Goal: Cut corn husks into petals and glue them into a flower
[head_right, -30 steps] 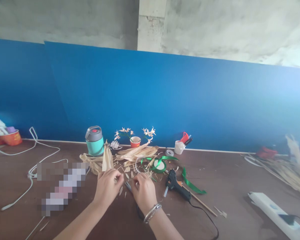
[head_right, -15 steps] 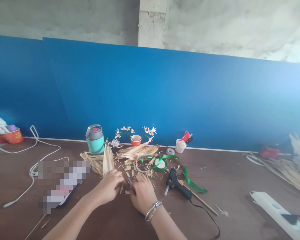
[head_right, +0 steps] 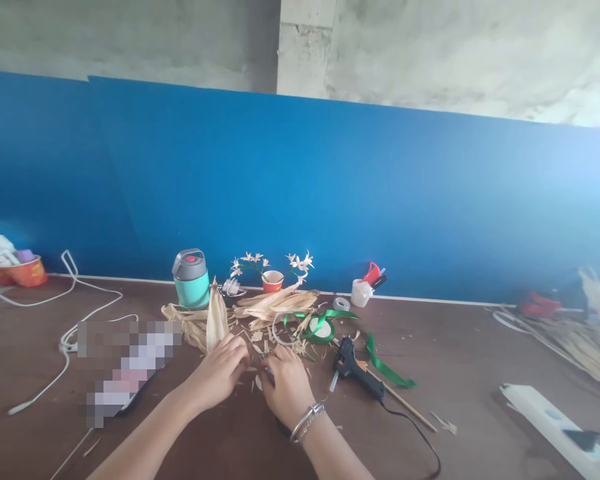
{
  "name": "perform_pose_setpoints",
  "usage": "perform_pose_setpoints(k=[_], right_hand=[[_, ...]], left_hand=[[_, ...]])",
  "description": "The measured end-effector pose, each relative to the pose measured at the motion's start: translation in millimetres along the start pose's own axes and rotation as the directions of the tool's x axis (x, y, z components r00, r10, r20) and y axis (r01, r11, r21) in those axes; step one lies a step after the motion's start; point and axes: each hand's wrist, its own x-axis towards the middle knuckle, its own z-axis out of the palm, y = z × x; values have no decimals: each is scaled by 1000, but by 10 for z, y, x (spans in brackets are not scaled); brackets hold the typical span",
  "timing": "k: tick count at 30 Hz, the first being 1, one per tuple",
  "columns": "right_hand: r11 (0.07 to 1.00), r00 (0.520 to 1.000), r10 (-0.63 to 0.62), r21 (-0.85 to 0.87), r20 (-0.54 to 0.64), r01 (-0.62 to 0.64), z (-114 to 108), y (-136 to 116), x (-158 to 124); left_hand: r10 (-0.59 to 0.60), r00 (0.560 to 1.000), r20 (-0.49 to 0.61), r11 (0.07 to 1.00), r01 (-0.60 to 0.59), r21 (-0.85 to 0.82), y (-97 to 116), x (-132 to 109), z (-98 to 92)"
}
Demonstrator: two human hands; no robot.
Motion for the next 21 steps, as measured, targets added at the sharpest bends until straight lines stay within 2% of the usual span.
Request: perform_pose_setpoints(k=[3, 6, 9, 14, 17, 21], right_hand=[[998, 1000, 2, 68, -30, 0, -8, -18, 12], [986, 997, 21, 168, -68, -9, -7, -27, 22], [947, 992, 99, 314, -80, -69, -2, -15, 35], [800, 961, 275, 550, 21, -240, 20, 43, 59], [716, 955, 284, 643, 90, -273, 29, 60, 62], [696, 955, 276, 663, 105, -275, 10, 47, 59]], left_hand=[[16, 996, -83, 1000, -18, -24, 20, 25, 8], [41, 993, -108, 996, -49, -73, 64, 41, 1], [35, 990, -139, 987, -56, -148, 123, 38, -28], [52, 972, -227, 976, -98, -194, 197, 34, -82], [74, 969, -236, 979, -116, -168, 202, 47, -98], [90, 962, -258, 982, -129, -141, 193, 60, -116]])
